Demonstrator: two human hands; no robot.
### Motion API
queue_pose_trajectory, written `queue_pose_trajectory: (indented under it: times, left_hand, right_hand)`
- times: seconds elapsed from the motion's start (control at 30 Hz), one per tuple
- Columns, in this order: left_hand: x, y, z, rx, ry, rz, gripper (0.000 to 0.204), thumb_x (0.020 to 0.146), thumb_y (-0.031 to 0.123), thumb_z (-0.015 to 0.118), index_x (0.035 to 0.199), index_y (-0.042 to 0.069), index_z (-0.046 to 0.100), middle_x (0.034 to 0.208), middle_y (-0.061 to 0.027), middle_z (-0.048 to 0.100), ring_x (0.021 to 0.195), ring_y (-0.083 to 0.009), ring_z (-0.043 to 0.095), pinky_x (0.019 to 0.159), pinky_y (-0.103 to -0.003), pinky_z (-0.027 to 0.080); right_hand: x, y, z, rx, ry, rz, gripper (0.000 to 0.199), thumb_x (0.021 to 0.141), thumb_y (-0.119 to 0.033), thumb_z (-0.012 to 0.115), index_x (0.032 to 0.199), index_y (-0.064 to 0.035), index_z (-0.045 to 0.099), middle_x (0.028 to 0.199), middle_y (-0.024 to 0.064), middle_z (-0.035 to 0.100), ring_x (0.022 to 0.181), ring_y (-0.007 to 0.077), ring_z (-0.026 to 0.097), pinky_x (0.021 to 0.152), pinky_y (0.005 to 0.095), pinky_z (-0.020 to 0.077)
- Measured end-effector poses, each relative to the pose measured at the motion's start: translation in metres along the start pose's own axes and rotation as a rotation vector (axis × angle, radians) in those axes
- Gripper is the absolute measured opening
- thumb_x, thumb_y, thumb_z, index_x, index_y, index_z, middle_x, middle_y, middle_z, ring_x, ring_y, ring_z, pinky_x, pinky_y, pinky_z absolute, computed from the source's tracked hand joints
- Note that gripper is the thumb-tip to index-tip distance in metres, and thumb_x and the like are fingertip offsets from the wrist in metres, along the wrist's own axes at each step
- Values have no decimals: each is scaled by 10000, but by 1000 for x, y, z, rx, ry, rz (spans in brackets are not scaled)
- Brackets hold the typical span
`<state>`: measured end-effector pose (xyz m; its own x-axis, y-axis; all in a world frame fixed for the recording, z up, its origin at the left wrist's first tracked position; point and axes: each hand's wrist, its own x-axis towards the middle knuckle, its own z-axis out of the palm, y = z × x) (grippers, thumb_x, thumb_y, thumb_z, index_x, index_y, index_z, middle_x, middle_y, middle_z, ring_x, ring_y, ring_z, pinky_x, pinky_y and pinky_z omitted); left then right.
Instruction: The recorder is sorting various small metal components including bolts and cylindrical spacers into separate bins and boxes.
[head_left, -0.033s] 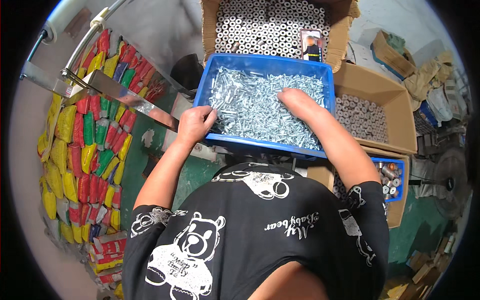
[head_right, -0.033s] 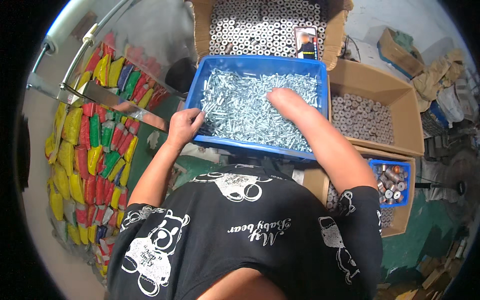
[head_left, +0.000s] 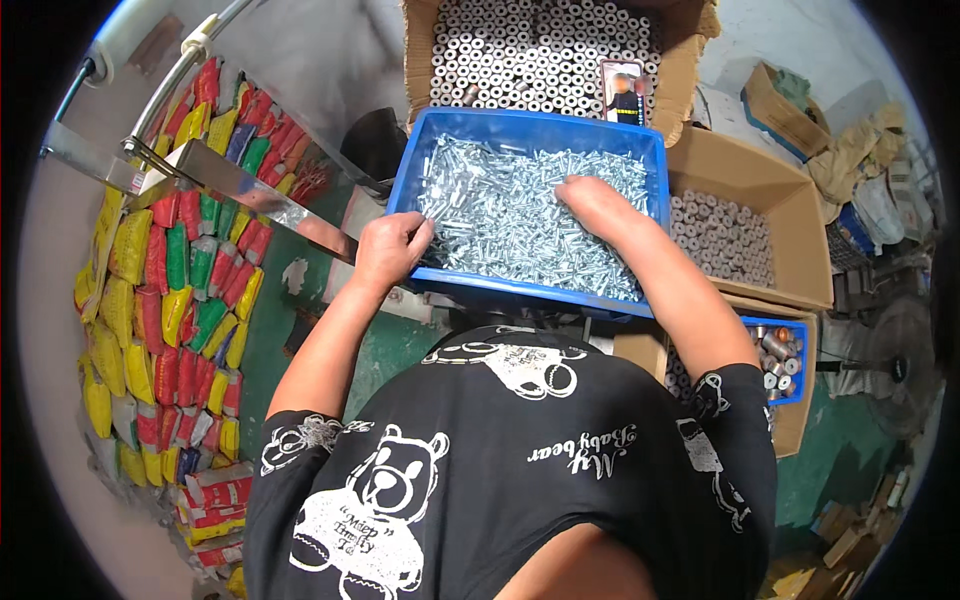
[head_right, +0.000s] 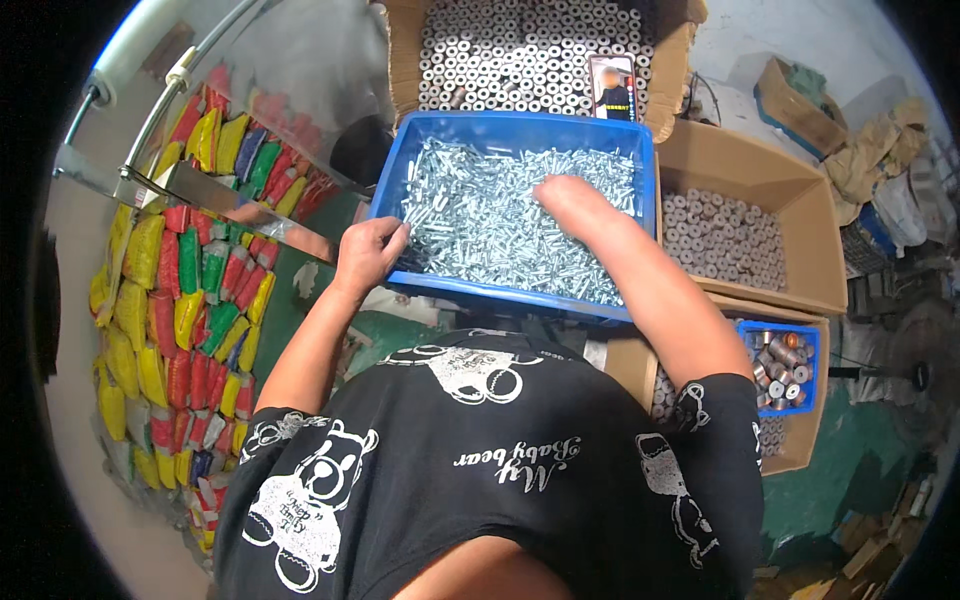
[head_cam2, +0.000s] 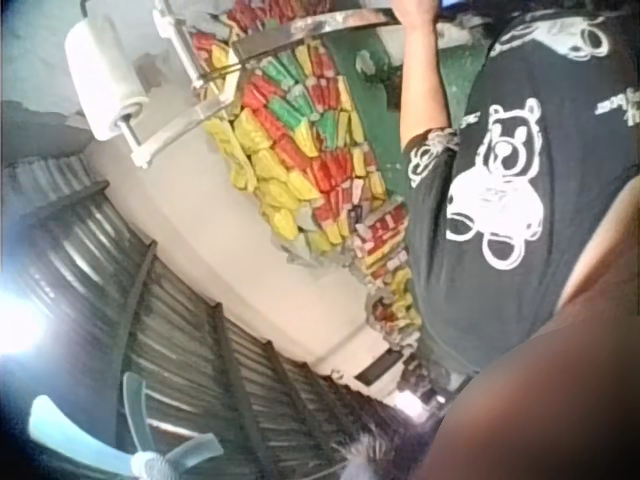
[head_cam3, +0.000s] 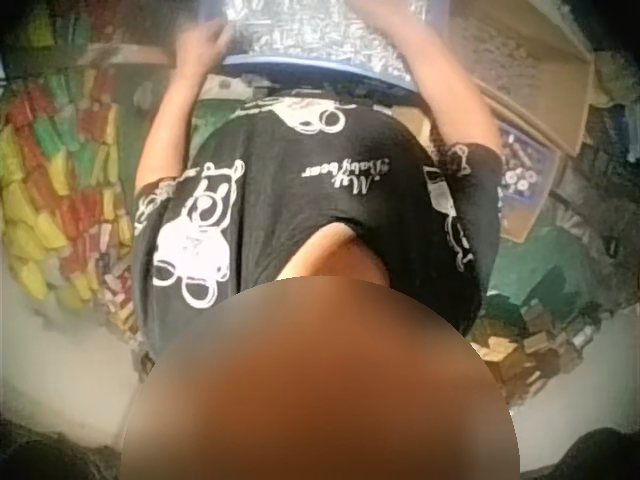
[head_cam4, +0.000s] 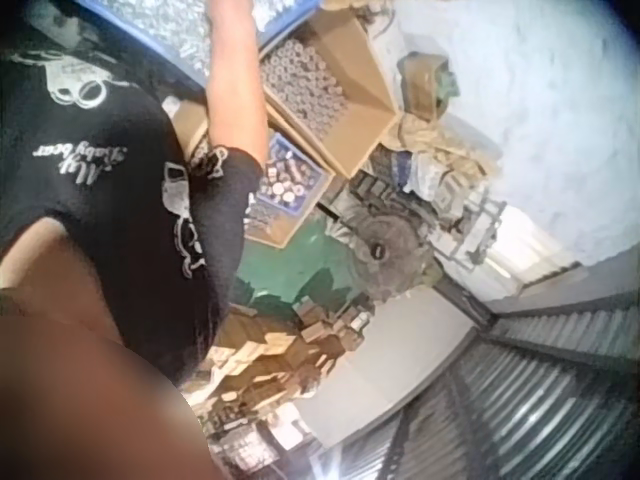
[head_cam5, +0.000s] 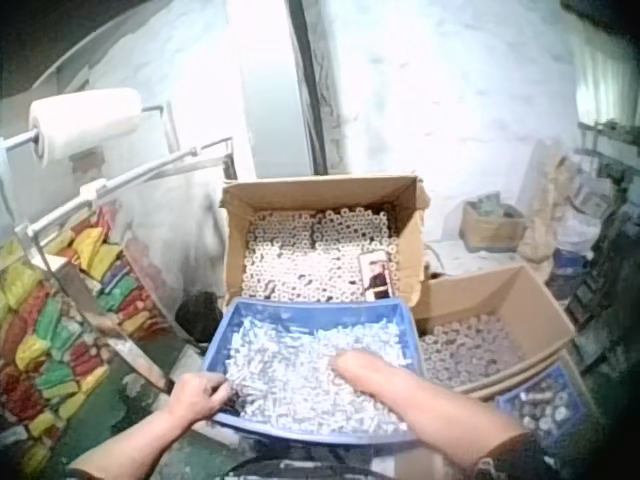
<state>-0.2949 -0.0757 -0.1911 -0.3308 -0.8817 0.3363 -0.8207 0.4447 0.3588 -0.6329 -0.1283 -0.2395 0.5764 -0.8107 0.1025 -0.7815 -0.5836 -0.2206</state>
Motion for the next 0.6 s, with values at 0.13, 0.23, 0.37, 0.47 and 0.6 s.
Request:
queue_pose_trajectory:
  times: [0.13,0.23,0.37,0.47,0.6]
  left_hand:
    - [-3,1,-1,-26,14,-14,303,884,242,645,691,15,598,687,-194,594,666,-396,608,594,-480,466]
    - [0,0,-2,-17,14,31,271,897,237,644,748,11,644,702,-218,596,673,-409,603,598,-464,459]
    - [2,-4,2,-57,56,61,287,883,244,632,702,20,621,707,-192,614,688,-390,626,619,-484,486]
    - [2,-6,0,-71,40,53,269,876,235,626,706,26,628,713,-188,622,690,-386,629,629,-488,492]
    - [-2,-11,1,-141,67,57,266,881,221,649,711,20,620,706,-189,611,679,-389,619,610,-479,473]
  right_hand:
    - [4,-6,-11,59,-51,-9,168,835,-64,565,983,-20,632,951,221,641,945,401,639,824,472,516]
    - [2,-10,-8,21,-37,-4,183,817,-32,589,991,-21,644,956,217,661,950,391,655,815,470,531]
    - [10,-1,6,16,-33,10,160,801,-77,680,941,-5,650,935,212,668,937,389,657,813,458,531]
    - [9,7,-2,244,29,45,159,803,-81,686,947,-15,684,920,197,684,913,375,666,809,447,525]
    - [4,19,-22,1148,163,555,216,904,-98,648,1085,18,662,860,82,680,725,185,635,663,294,507]
